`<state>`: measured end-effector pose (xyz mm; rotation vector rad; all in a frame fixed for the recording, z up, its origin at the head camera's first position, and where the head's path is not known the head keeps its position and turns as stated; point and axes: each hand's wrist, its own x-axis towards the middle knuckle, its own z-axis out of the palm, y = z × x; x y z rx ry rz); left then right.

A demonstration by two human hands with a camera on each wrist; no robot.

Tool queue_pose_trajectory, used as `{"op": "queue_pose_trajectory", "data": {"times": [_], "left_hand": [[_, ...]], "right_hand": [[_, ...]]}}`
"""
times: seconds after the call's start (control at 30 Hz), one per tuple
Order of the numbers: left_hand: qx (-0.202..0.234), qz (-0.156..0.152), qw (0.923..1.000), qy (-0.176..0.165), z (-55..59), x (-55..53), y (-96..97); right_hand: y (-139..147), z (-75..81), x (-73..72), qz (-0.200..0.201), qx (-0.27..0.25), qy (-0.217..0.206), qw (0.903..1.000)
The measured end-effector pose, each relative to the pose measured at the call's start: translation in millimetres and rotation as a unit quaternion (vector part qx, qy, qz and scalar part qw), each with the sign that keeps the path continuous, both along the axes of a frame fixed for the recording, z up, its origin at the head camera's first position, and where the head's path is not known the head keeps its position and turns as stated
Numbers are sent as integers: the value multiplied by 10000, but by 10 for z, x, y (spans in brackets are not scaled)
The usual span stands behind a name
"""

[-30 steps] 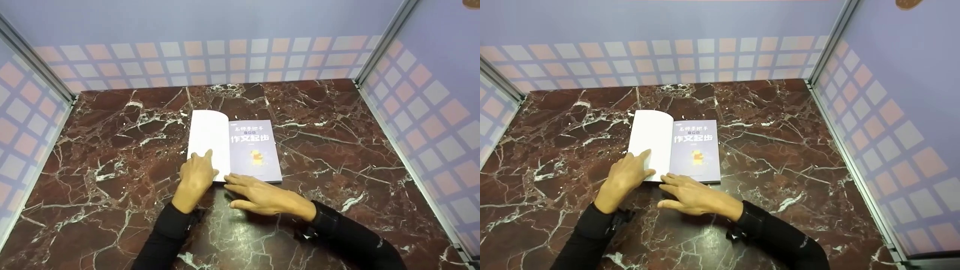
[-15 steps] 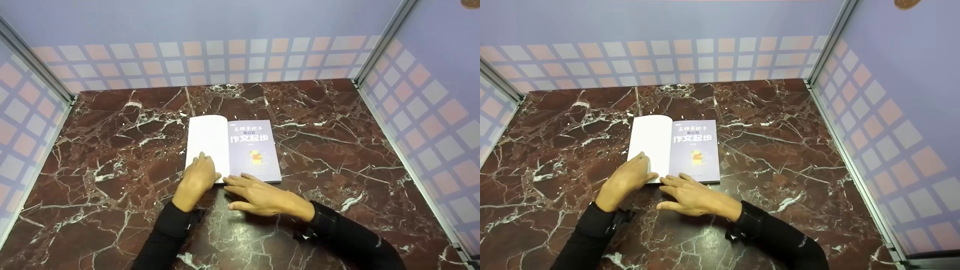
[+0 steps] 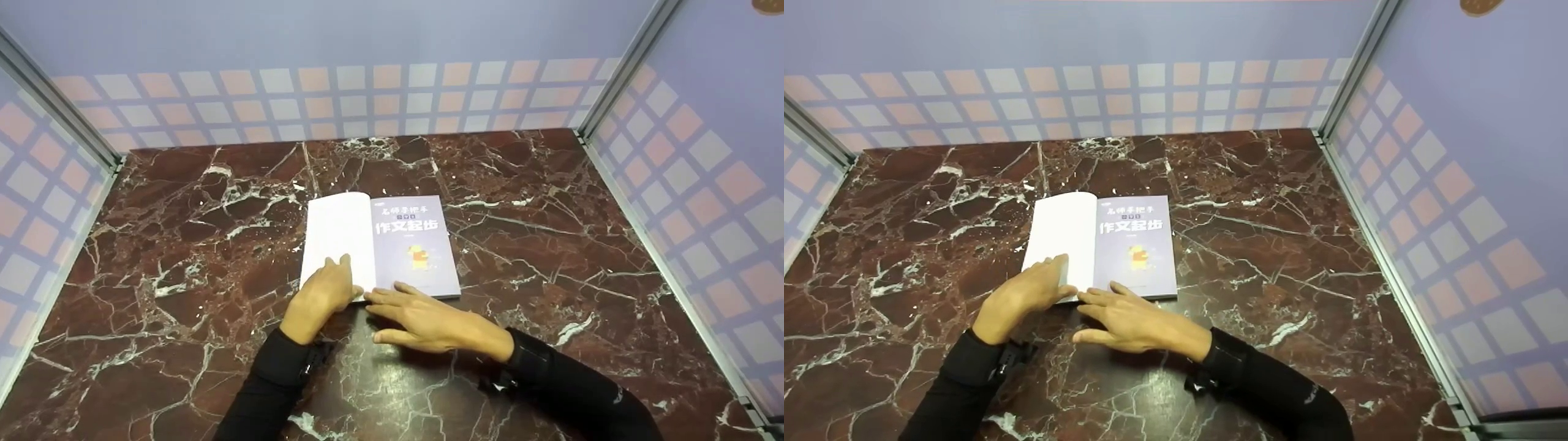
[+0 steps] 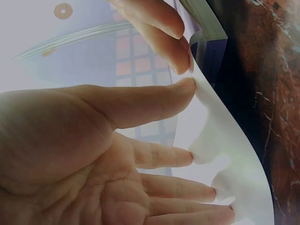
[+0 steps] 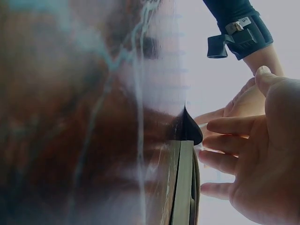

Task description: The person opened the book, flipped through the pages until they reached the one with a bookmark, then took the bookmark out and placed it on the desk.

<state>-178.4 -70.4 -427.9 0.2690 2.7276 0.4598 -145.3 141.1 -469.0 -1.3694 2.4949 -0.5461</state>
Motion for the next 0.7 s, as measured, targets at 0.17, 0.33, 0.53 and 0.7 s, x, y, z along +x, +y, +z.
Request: {"op": "queue_pose_trajectory", "data": {"times": [0.17, 0.33, 0.53, 0.7], "left_hand": [[-78, -53, 10000, 4, -13, 6, 5], [-161, -67, 9998, -129, -17, -4, 11], [-198, -1, 9996, -204, -28, -14, 9], [-153, 63, 9995, -286, -35, -20, 14]], "right_hand": [[14, 31, 0, 11, -36, -52, 10000], [70, 103, -22, -121, -126, -53, 9998], [183, 199, -53, -218, -149, 82, 9996], [273, 284, -67, -297, -141, 192, 9993]]}}
